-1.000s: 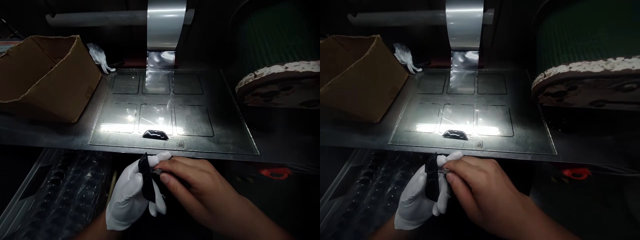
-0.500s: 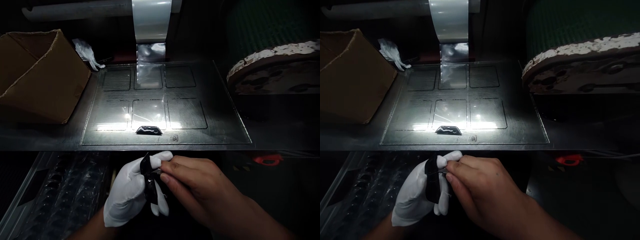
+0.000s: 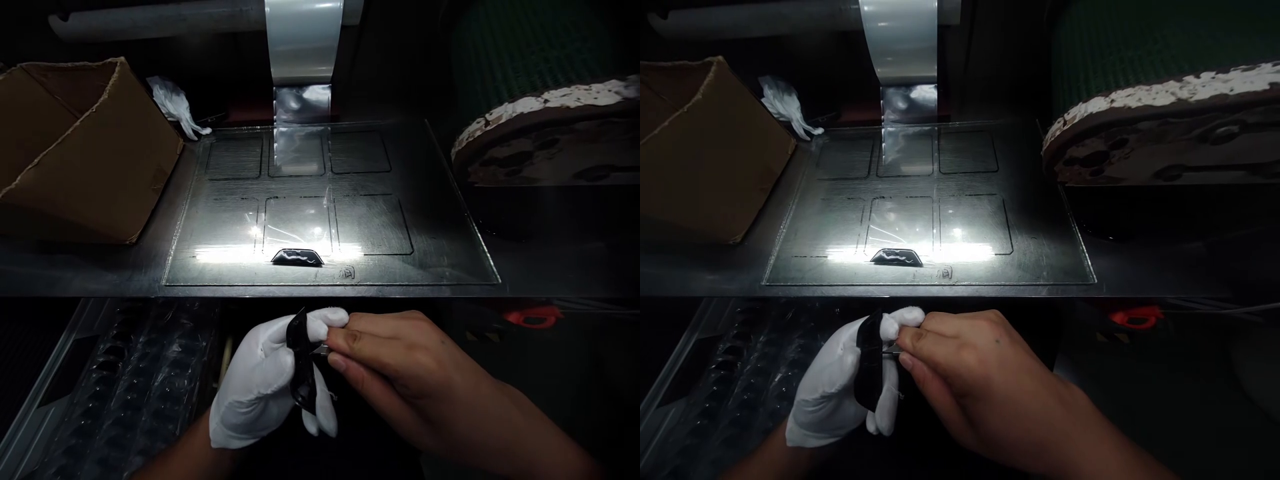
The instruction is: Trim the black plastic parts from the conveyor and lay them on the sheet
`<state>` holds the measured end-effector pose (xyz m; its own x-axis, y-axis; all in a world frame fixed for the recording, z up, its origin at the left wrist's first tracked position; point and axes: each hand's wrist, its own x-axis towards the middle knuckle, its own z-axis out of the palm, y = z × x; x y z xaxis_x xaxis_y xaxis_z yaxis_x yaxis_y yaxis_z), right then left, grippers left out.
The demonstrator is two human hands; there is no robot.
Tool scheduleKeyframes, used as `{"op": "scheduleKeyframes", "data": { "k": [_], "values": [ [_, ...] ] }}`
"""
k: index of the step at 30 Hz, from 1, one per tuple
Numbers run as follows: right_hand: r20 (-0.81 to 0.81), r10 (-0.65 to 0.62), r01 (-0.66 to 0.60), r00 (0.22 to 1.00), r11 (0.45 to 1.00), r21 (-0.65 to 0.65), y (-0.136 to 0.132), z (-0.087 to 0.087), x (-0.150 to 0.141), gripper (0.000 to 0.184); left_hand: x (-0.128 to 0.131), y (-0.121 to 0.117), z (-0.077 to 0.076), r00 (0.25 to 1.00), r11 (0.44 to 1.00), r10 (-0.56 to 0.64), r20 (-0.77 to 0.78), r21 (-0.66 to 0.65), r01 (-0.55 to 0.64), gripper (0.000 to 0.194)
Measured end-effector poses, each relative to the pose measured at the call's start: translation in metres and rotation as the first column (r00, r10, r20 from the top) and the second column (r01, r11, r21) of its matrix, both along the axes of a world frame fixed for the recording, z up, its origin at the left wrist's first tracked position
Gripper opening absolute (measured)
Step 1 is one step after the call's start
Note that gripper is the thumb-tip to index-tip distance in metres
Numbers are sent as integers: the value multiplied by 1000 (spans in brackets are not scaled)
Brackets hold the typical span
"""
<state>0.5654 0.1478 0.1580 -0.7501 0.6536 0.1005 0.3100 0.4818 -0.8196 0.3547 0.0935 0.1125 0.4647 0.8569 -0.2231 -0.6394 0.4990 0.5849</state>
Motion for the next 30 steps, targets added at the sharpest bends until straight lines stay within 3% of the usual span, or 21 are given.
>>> {"op": "scheduleKeyframes", "data": {
  "k": [8, 17, 24, 30],
  "values": [
    [-1, 2, -2, 1000, 1000, -9, -1, 1, 5, 21, 3, 0, -1, 997, 1000, -30, 69, -2, 30, 48],
    [9, 18, -17, 1000, 995, -94, -5, 4, 1, 28, 6, 0, -12, 987, 994, 100, 127, 35, -105, 37],
    [5, -128, 128, 992, 992, 3, -8, 0, 1, 25, 4, 3, -2, 999, 999, 27, 27, 33, -28, 50],
    [71, -108, 103, 992, 992, 69, -8, 3, 0, 19, 2, 3, 1, 1000, 999, 7, 9, 32, -7, 48]
  ]
}}
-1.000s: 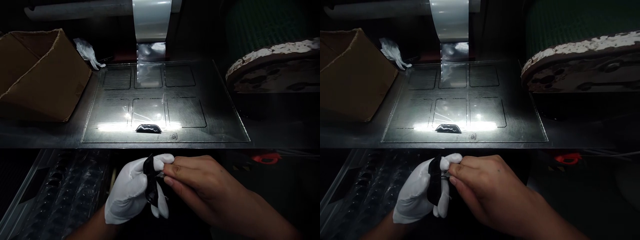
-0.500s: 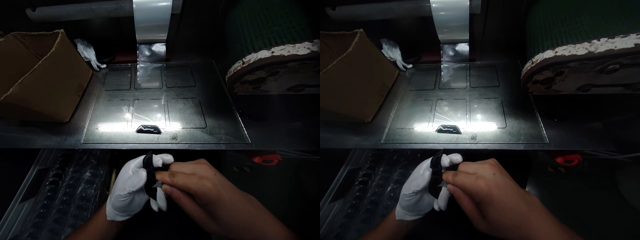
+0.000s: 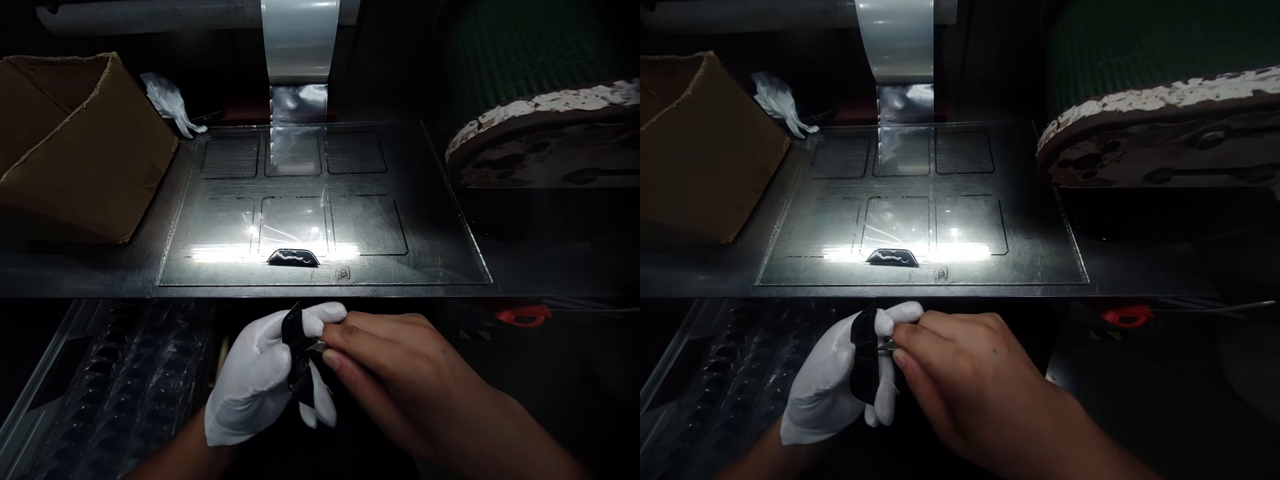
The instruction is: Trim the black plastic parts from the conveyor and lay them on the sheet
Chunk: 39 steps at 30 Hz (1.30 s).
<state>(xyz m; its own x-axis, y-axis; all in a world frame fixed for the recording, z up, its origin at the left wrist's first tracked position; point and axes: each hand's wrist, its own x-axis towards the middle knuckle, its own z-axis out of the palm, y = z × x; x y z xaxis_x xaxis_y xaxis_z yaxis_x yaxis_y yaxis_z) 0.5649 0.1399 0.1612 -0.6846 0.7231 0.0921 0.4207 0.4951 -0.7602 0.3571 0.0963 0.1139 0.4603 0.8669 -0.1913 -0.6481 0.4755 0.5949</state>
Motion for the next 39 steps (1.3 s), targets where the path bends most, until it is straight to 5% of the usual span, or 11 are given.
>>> {"op": "scheduleKeyframes", "data": {
  "k": [6, 13, 19, 24, 39],
  "values": [
    [-8, 82, -82, 997, 993, -81, 2, 10, 7, 26, 0, -2, -5, 999, 998, 48, 0, -45, -48, 45],
    [-35, -170, 169, 985, 986, -7, 9, 15, 36, 38, 1, 0, -6, 994, 992, 108, -4, 72, -107, 37],
    [38, -49, 47, 998, 997, 67, 20, 19, 34, 47, 3, -5, -5, 998, 1000, 15, 53, 19, -16, 36],
    [105, 17, -35, 994, 985, 168, 24, 25, 24, 44, 1, -6, 7, 995, 997, -67, -71, -43, 64, 43],
    [317, -47, -80, 947, 923, 377, 25, 29, 14, 29, 2, 1, 16, 946, 968, -169, -275, -229, 106, 53]
  ]
}}
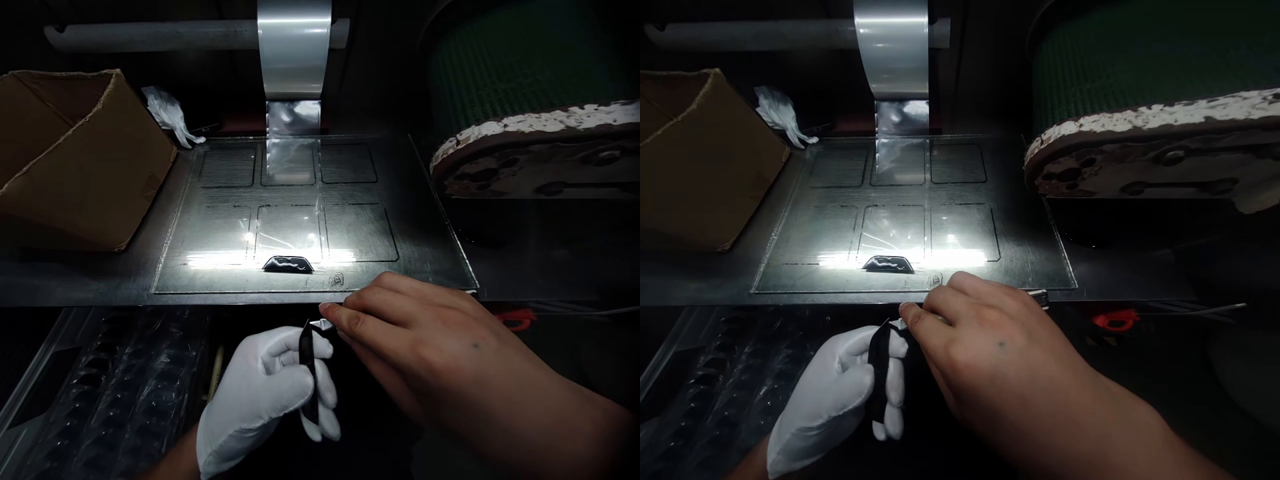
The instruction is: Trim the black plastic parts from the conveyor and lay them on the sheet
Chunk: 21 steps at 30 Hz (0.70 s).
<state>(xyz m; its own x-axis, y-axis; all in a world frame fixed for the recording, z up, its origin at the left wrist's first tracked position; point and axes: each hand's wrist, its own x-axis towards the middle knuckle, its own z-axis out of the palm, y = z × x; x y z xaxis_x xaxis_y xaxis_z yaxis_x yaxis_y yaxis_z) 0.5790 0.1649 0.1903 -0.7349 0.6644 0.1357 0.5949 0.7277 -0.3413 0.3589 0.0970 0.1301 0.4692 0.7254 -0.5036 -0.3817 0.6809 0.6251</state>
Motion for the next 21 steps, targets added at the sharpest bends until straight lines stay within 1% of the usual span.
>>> {"op": "scheduleKeyframes", "data": {
  "k": [2, 5, 8, 10, 12, 14, 16, 18, 21],
  "values": [
    [16, -4, 4, 1000, 1000, 24, 0, 0, -1, 28, -1, 1, 0, 1000, 1000, -6, 3, 15, 6, 52],
    [19, 8, -9, 1000, 1000, 15, 0, 0, -1, 27, -2, 0, -3, 998, 999, -2, 62, 35, 0, 50],
    [-53, 13, -14, 999, 1000, -13, 0, 0, 2, 26, -3, -2, -9, 988, 999, -2, 154, 52, -6, 46],
    [-142, -5, 3, 990, 1000, -21, 0, -1, 5, 27, -4, -3, -15, 971, 996, 37, 235, 67, -54, 42],
    [-220, -56, 54, 974, 998, -13, 0, -2, 8, 28, -5, -3, -20, 947, 990, 82, 309, 83, -113, 37],
    [-261, -115, 117, 958, 993, -7, -1, -3, 10, 27, -5, -3, -21, 925, 981, 115, 363, 106, -164, 33],
    [-274, -150, 152, 950, 988, -14, -2, -5, 12, 25, -6, -3, -20, 908, 968, 144, 393, 133, -211, 31],
    [-268, -150, 149, 952, 989, -26, -4, -7, 14, 26, -5, -3, -17, 897, 959, 182, 404, 128, -252, 29],
    [-248, -111, 104, 962, 994, -39, -7, -10, 16, 33, -3, -2, -14, 871, 951, 253, 422, 56, -303, 25]
  ]
}}
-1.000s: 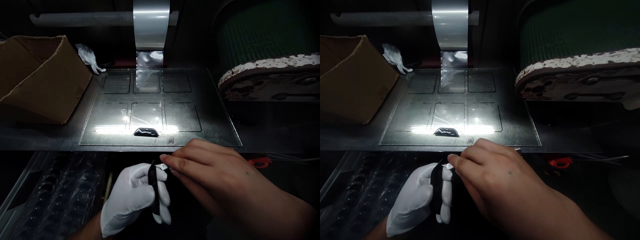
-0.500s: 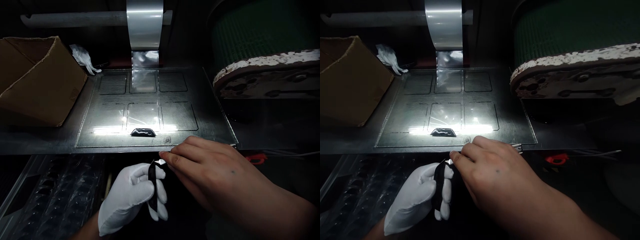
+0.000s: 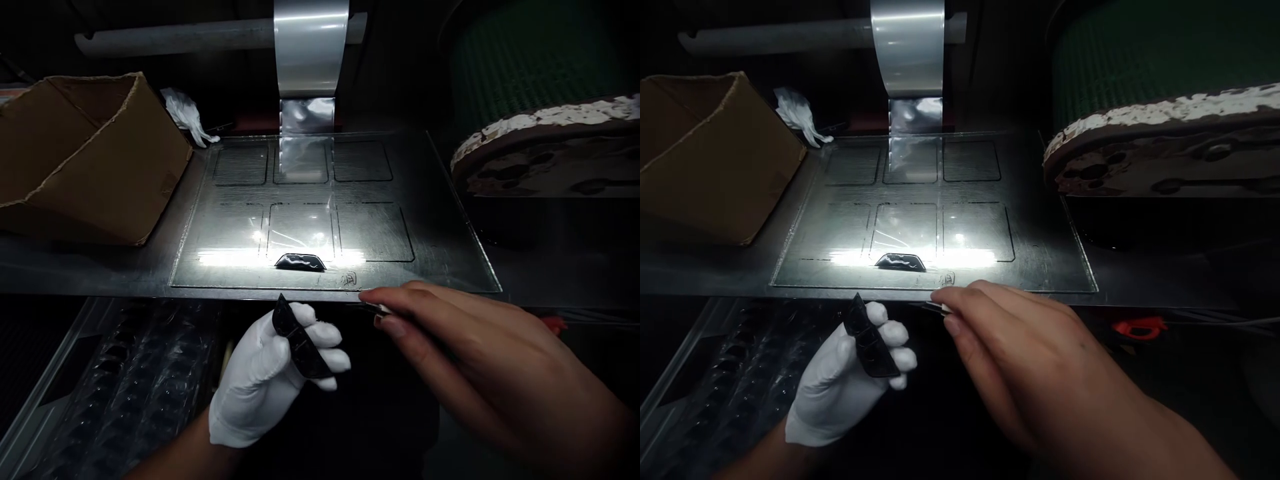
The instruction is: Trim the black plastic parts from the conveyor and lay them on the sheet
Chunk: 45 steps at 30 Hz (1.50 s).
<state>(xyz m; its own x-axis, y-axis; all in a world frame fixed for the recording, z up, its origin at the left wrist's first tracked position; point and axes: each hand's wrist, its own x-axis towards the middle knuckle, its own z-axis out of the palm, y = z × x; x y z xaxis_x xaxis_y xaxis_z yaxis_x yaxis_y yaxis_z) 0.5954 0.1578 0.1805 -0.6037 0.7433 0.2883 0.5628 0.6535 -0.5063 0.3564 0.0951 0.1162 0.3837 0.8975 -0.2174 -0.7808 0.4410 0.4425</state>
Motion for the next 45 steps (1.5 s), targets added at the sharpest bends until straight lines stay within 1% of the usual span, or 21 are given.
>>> {"op": "scheduleKeyframes", "data": {
  "k": [2, 5, 7, 9, 12, 15, 21, 26, 31, 34, 36, 38, 40, 42, 45],
  "values": [
    [-1, 56, -56, 998, 997, -55, -1, 0, 1, 38, 2, 1, 0, 998, 998, 53, 24, -25, -53, 24],
    [22, 114, -110, 993, 984, -136, -2, 2, -1, 45, 4, -1, 0, 986, 986, 164, -2, -16, -164, 23],
    [80, 118, -107, 990, 985, -133, -3, 4, -4, 41, 5, -3, 1, 975, 976, 217, -39, -5, -217, 23],
    [144, 111, -96, 983, 989, -108, -4, 5, -8, 31, 5, -6, 3, 969, 971, 239, -56, -1, -239, 24],
    [213, 105, -94, 971, 994, -63, -6, 6, -14, 25, 4, -6, 5, 967, 969, 248, -61, 4, -248, 24],
    [262, 114, -108, 958, 993, -36, -7, 6, -17, 27, 3, -5, 7, 963, 967, 254, -91, 9, -255, 23],
    [306, 121, -120, 944, 993, -22, -6, 6, -15, 30, 2, -5, 8, 950, 965, 254, -182, -13, -261, 22],
    [318, 167, -156, 933, 986, -59, -5, 7, -12, 31, 0, -4, 12, 945, 967, 232, -232, -48, -249, 21],
    [331, 178, -167, 927, 984, -61, -4, 6, -11, 30, 1, -6, 8, 936, 963, 237, -262, -63, -262, 24],
    [305, 194, -162, 933, 979, -125, -10, 8, -13, 30, 2, -9, 5, 928, 963, 251, -275, -22, -267, 25],
    [253, 204, -162, 946, 971, -176, -14, 12, -12, 28, 2, -10, 4, 922, 966, 254, -293, 22, -259, 24],
    [189, 160, -132, 969, 979, -154, -11, 14, -6, 27, 2, -9, 5, 912, 964, 266, -313, 66, -259, 25],
    [148, 63, -53, 987, 996, -70, 2, 8, 6, 26, 2, -7, 6, 902, 961, 278, -331, 101, -259, 24],
    [177, -91, 94, 980, 996, -7, 27, -7, 22, 23, 3, -4, 7, 902, 961, 275, -333, 117, -250, 24],
    [238, -324, 320, 916, 946, 56, 65, -42, 41, 23, 3, -4, 7, 928, 971, 236, -287, 89, -220, 23]
  ]
}}
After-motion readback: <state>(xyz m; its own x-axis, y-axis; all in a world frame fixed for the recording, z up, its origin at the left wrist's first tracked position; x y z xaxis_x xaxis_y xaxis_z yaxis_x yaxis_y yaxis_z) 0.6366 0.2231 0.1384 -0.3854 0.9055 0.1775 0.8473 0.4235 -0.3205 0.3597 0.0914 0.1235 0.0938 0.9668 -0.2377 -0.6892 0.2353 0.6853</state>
